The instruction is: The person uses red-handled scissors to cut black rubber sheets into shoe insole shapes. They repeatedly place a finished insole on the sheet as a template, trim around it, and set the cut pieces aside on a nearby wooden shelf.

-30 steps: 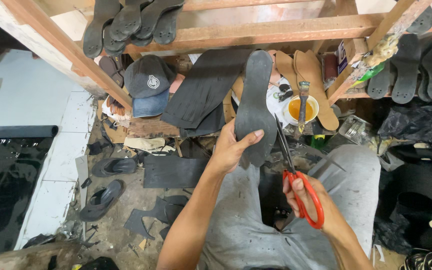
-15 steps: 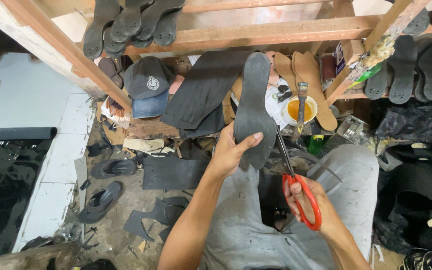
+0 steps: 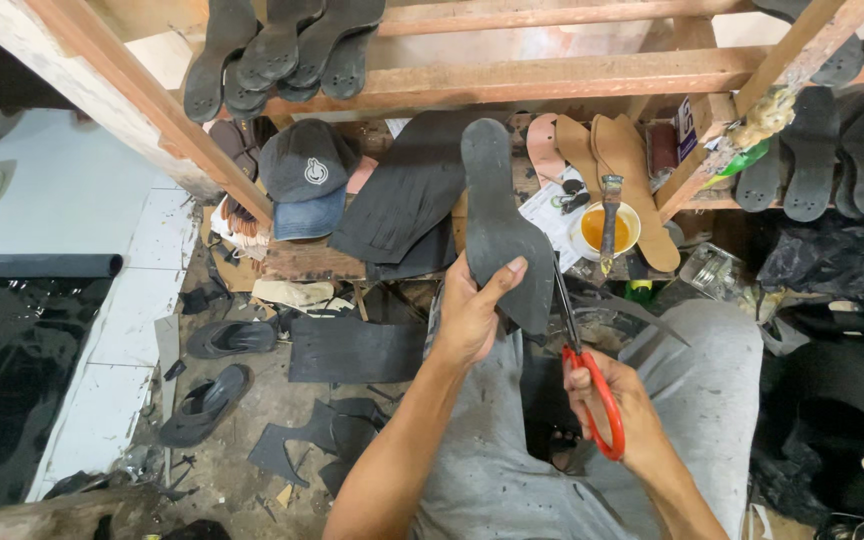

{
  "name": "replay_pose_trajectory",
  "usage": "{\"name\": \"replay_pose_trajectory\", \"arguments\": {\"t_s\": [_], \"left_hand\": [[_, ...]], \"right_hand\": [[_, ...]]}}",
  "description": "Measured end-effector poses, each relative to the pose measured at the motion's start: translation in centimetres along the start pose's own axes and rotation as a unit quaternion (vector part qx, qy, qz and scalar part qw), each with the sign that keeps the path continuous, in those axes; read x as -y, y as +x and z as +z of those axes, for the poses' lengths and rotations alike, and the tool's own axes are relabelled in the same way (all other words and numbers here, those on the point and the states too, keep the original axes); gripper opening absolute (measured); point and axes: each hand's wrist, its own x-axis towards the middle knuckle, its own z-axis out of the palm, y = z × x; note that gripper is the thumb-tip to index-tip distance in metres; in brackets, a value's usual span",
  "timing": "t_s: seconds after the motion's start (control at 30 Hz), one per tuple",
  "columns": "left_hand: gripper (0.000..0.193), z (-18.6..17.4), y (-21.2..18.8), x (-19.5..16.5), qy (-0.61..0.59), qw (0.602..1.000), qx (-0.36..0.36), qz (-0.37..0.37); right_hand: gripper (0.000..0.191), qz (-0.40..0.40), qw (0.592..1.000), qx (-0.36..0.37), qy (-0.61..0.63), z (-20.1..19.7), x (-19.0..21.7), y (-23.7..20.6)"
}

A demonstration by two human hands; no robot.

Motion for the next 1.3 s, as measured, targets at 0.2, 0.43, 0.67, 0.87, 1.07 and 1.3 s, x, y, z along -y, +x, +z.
{"name": "replay_pose_trajectory", "arguments": {"t_s": [0.2,0.43,0.67,0.87,1.07,1.3], "left_hand": [[0.027,0.0,0.0,0.3,0.003,1.000,0.015,0.009],[0.025,-0.3,0.2,0.9,0.004,1.000,0.026,0.012],[0.026,-0.3,0.4,1.2,0.001,1.000,0.025,0.009],[0.030,-0.1,0.3,0.8,-0.010,1.000,0.024,0.003],[0.031,-0.1,0.2,1.0,0.000,1.000,0.021,0.002],[0.032,-0.2,0.8,1.4,0.021,1.000,0.003,0.009]], "right_hand": [[0.065,-0.054,0.998,0.013,-0.018,0.1,0.6,-0.1],[0.069,-0.028,1.000,0.015,0.000,-0.2,0.2,0.4],[0.062,-0.020,1.000,0.014,0.013,-0.5,0.0,0.4],[0.057,0.006,1.000,-0.003,-0.006,-0.5,0.7,-0.1],[0.060,-0.060,0.998,0.021,0.017,-0.5,0.5,-0.1],[0.079,-0.020,0.984,0.052,0.169,-0.8,0.4,0.4]]}}
